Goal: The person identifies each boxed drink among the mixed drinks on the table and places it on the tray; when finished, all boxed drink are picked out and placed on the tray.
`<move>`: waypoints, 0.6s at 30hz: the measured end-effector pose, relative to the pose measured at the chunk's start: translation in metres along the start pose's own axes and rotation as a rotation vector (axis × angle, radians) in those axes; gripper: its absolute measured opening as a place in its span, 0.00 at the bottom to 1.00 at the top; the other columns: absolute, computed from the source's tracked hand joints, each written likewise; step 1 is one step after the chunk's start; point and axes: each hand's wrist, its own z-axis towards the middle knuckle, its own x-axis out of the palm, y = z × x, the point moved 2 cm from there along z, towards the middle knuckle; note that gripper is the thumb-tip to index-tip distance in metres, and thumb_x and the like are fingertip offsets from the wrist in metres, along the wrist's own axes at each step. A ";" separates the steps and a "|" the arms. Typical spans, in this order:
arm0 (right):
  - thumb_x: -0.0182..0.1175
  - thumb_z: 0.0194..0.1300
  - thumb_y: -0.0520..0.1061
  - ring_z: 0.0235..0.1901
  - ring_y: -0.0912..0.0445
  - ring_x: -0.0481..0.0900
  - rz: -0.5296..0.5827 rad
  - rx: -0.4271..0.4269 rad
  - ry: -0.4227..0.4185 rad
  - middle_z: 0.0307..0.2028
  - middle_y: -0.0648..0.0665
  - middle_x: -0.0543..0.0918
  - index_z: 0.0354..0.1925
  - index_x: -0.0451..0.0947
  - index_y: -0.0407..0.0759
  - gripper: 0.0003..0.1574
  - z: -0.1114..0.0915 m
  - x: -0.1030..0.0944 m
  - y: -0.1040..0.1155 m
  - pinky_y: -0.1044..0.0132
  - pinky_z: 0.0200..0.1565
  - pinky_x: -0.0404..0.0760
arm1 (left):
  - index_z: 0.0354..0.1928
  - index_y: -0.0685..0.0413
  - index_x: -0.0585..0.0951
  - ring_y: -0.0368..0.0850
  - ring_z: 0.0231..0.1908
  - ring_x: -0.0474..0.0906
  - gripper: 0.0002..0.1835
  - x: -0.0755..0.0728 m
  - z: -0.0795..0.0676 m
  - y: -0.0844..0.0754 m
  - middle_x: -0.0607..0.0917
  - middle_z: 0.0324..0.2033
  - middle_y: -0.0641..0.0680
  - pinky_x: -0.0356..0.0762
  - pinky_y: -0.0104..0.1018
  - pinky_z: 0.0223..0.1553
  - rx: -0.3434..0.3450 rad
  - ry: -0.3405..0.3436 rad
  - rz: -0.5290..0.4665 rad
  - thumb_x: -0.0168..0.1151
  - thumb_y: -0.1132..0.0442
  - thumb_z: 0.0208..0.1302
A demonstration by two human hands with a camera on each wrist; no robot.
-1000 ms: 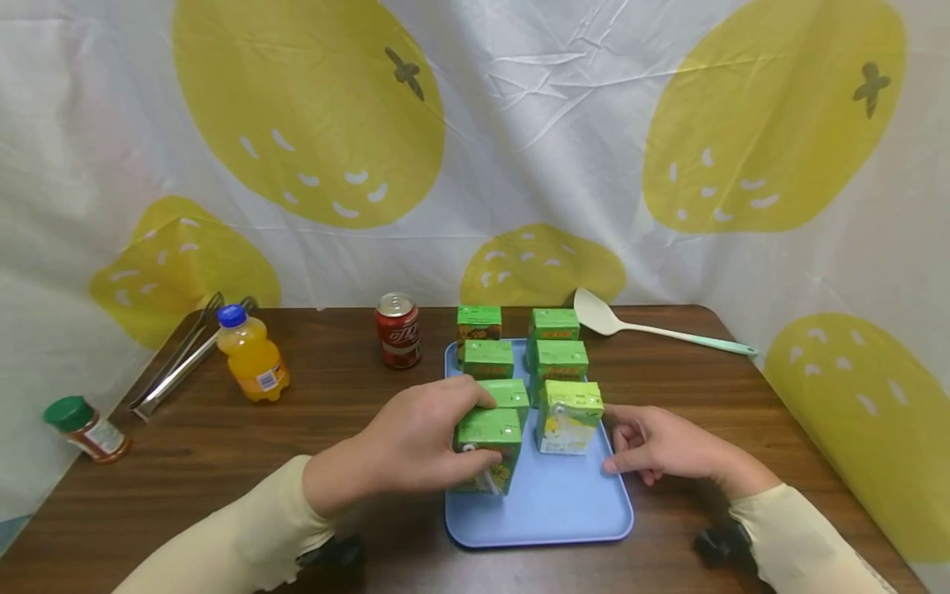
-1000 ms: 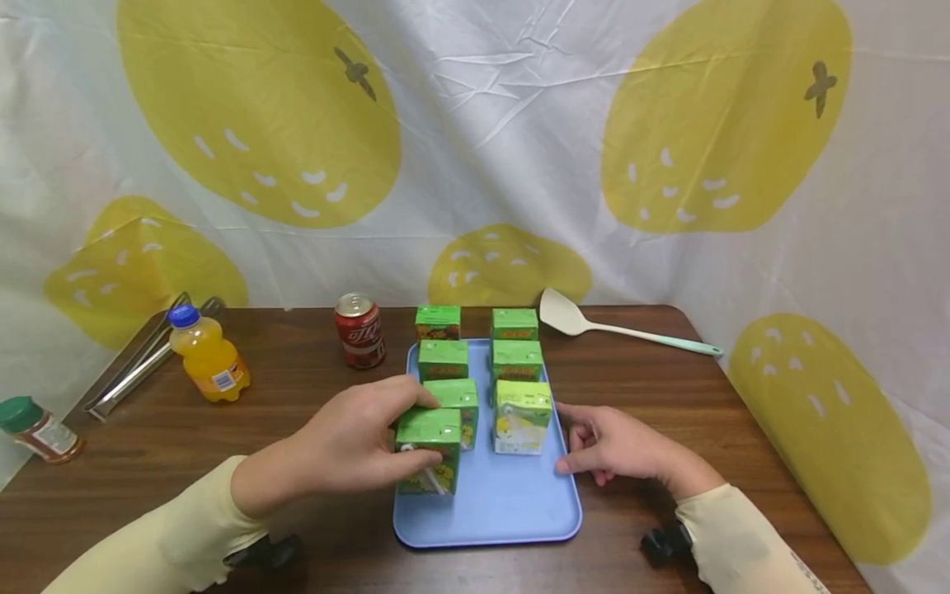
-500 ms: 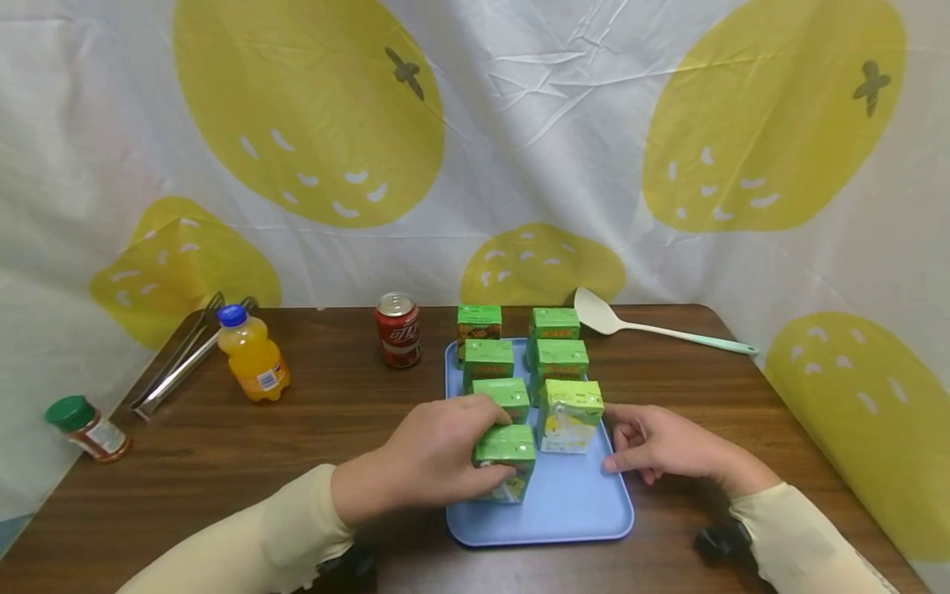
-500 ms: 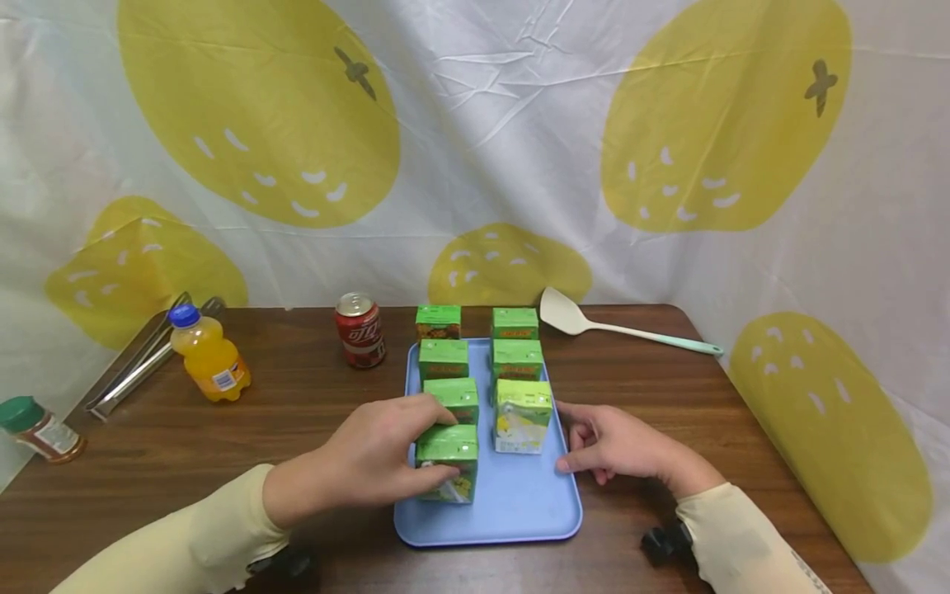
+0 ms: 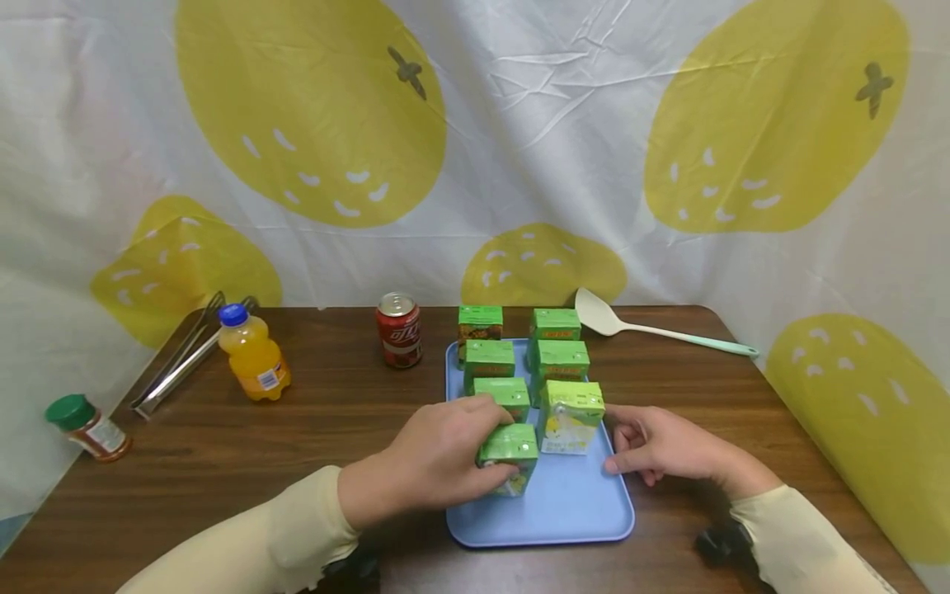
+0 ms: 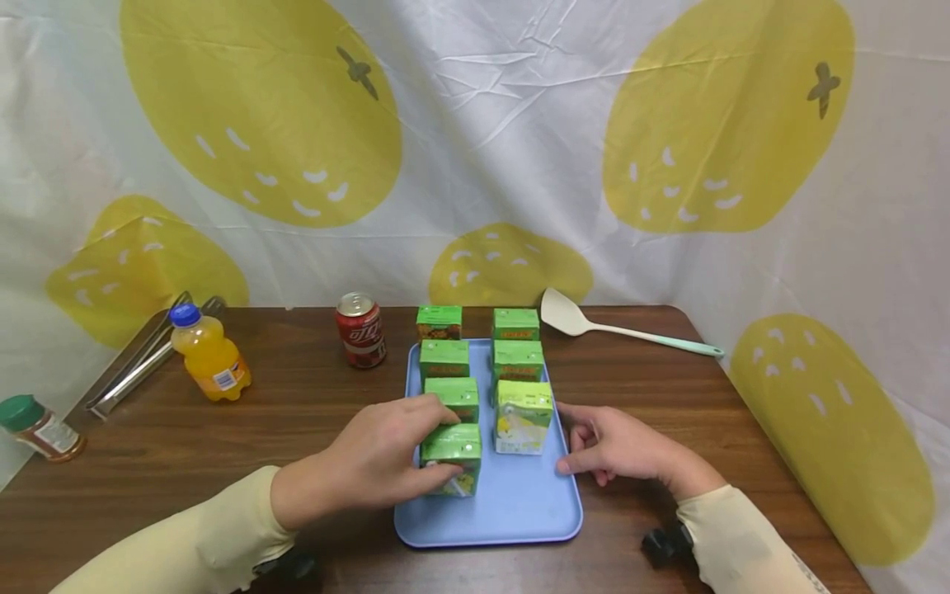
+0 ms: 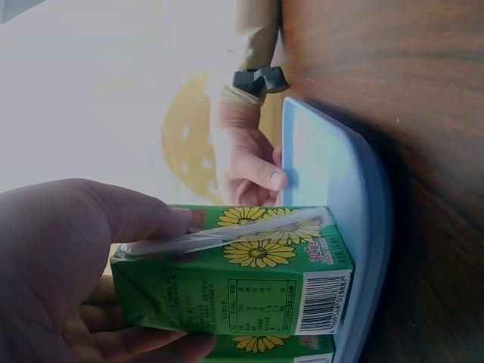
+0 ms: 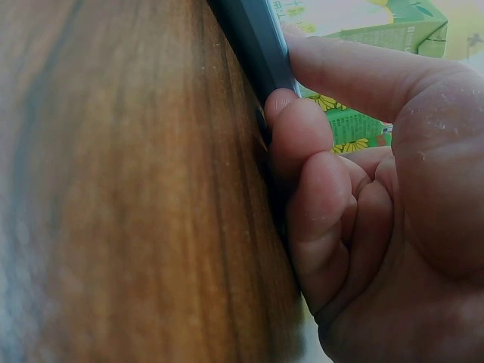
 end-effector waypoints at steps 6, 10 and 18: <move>0.80 0.69 0.50 0.19 0.54 0.79 0.013 0.000 0.001 0.28 0.45 0.83 0.81 0.62 0.29 0.57 -0.001 0.001 0.002 0.65 0.22 0.78 | 0.48 0.51 0.86 0.35 0.31 0.75 0.21 0.000 0.000 0.000 0.82 0.35 0.43 0.74 0.30 0.27 -0.008 -0.003 -0.001 0.85 0.51 0.59; 0.80 0.69 0.50 0.19 0.55 0.79 0.013 -0.011 -0.001 0.28 0.46 0.82 0.81 0.62 0.28 0.56 -0.001 0.001 0.004 0.64 0.22 0.78 | 0.50 0.52 0.86 0.36 0.32 0.75 0.22 0.001 0.000 0.001 0.82 0.36 0.43 0.74 0.32 0.27 -0.032 0.018 -0.008 0.85 0.51 0.60; 0.80 0.69 0.50 0.19 0.54 0.80 0.013 0.003 0.001 0.28 0.45 0.83 0.81 0.62 0.28 0.57 -0.001 0.001 0.003 0.64 0.22 0.79 | 0.51 0.52 0.85 0.37 0.32 0.75 0.24 -0.001 0.000 0.001 0.81 0.37 0.44 0.75 0.34 0.27 -0.056 0.052 -0.017 0.86 0.50 0.61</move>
